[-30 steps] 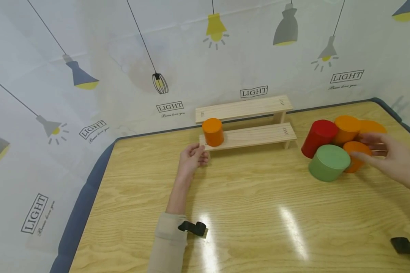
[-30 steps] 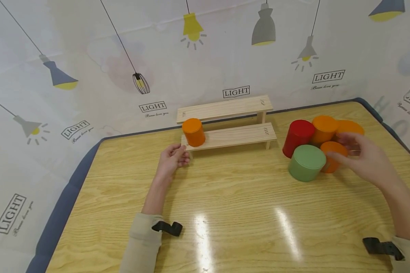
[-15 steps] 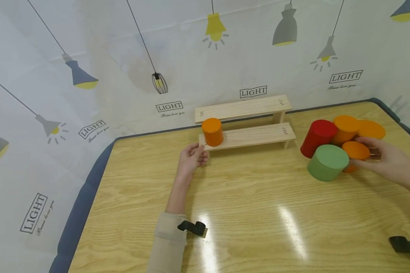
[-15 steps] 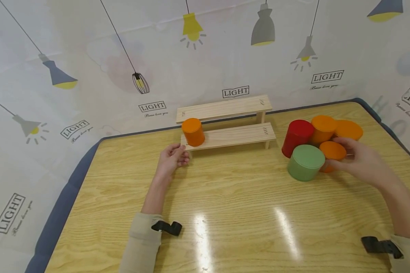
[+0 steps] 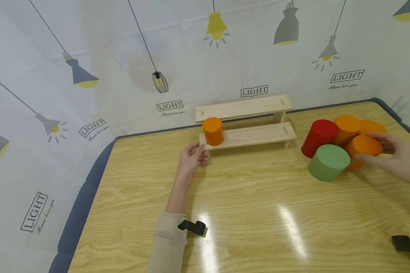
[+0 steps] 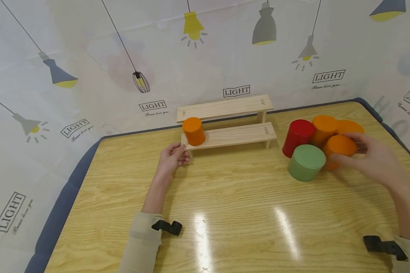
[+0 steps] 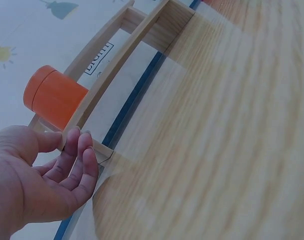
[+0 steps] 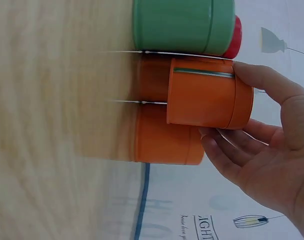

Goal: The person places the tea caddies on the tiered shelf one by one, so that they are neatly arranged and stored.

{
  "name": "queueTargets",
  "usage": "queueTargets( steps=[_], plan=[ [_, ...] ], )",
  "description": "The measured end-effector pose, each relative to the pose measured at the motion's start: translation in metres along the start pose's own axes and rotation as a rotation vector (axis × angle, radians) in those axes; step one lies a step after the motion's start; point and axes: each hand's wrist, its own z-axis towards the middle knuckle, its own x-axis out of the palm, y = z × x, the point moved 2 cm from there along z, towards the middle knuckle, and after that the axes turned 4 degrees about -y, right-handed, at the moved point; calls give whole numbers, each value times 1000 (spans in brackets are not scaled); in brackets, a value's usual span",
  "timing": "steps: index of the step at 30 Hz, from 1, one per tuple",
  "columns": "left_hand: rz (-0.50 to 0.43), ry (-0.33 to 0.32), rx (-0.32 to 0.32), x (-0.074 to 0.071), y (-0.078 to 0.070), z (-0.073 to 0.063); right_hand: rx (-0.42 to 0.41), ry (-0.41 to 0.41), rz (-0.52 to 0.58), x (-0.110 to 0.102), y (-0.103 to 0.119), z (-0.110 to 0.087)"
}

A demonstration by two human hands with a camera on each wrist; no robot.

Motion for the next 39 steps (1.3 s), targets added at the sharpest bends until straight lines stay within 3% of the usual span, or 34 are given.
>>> queueTargets(
  steps=[9, 12, 16, 23, 34, 39],
  plan=[
    [9, 12, 6, 1, 0, 1, -72, -240, 93, -13, 23, -6],
    [7, 17, 10, 1, 1, 1, -120, -299, 144, -17, 31, -7],
    [2, 19, 6, 0, 1, 1, -122, -332, 183, -20, 41, -6],
    [5, 12, -7, 1, 1, 1, -100, -321, 181, -20, 61, -7],
    [-4, 13, -4, 0, 2, 1, -117, -158, 163, -6, 96, -7],
    [1, 15, 17, 0, 2, -1, -152, -146, 173, 2, 112, -4]
  ],
)
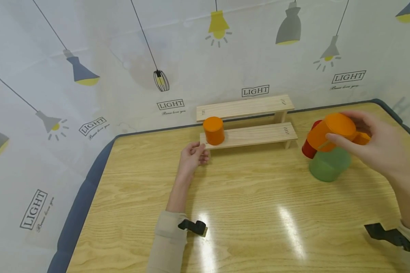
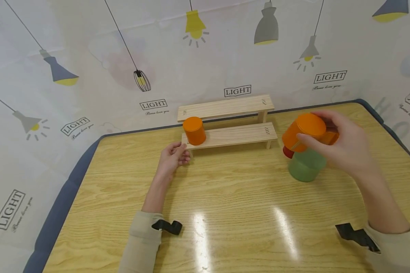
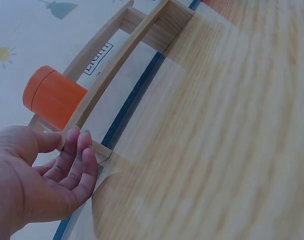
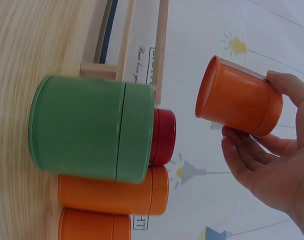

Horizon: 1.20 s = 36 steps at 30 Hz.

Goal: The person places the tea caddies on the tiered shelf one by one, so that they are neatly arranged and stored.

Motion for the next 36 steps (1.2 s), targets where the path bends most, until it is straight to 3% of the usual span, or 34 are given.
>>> queueTargets(
  steps=[10, 24, 36],
  plan=[
    [2, 0, 10, 1, 0, 0, -55, 63, 93, 23, 18, 6],
    [-14, -8, 4, 2, -1, 0, -177, 114, 112, 65, 50, 23],
    [-46, -9, 13, 2, 0, 1, -192, 159, 154, 106, 61, 38]
  ],
)
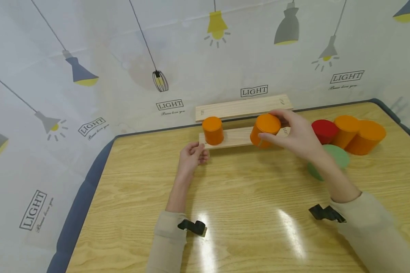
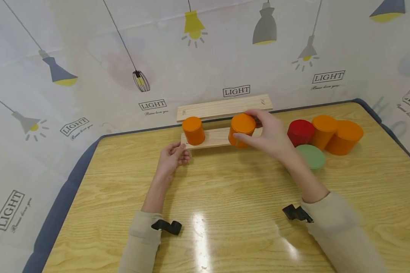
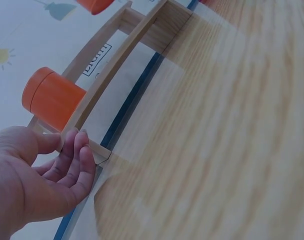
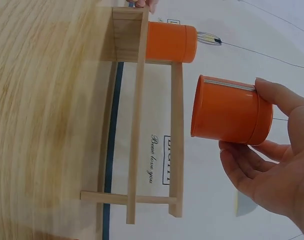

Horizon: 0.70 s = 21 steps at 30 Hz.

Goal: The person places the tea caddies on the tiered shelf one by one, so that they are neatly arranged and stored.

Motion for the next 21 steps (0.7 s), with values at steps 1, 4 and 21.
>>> queueTargets(
  steps=[1, 4, 21],
  plan=[
    [-2, 0, 2, 0, 0, 0, 7, 7, -4, 3, -1, 2],
    [-5, 1, 5, -1, 0, 0, 14, 30, -17, 12, -4, 8],
    [33, -8, 15, 0, 0, 1, 28, 94, -24, 48, -17, 34]
  ],
)
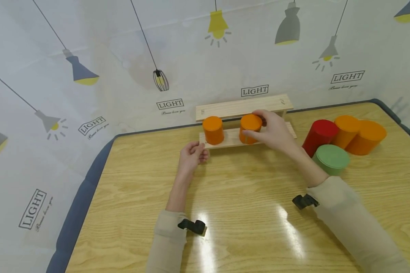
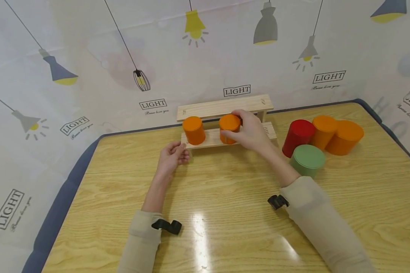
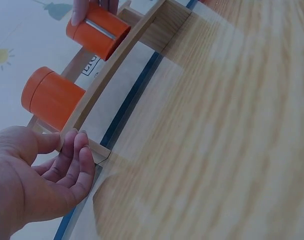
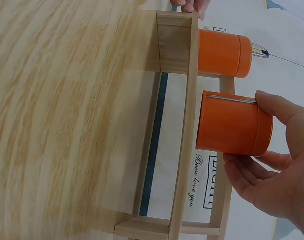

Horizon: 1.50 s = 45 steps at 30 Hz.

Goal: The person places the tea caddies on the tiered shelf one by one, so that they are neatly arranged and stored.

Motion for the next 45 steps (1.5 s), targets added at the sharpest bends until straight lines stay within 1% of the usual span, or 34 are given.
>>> queueTargets(
  steps=[8, 15, 22, 27, 30, 36, 41, 45],
  plan=[
    [3, 7, -1, 1, 0, 0, 17, 1, 0, 8, -7, 7],
    [-14, -3, 2, 0, 0, -1, 7, 5, 4, 14, -7, 13],
    [-21, -1, 3, 0, 1, 0, -8, -21, -2, 18, -6, 15],
    [-27, -1, 8, 0, 1, 0, 11, -32, 12, 20, -9, 17],
    [-26, 1, 12, 1, 2, 0, 19, -28, 17, 20, -11, 16],
    [-17, 1, 2, 0, 1, 0, 55, 6, 23, 19, -12, 10],
    [-8, 2, -2, 0, 1, 0, 41, 41, 16, 17, -9, 3],
    [-5, -3, -3, 0, 1, 1, 47, 46, 26, 14, -9, -2]
  ],
)
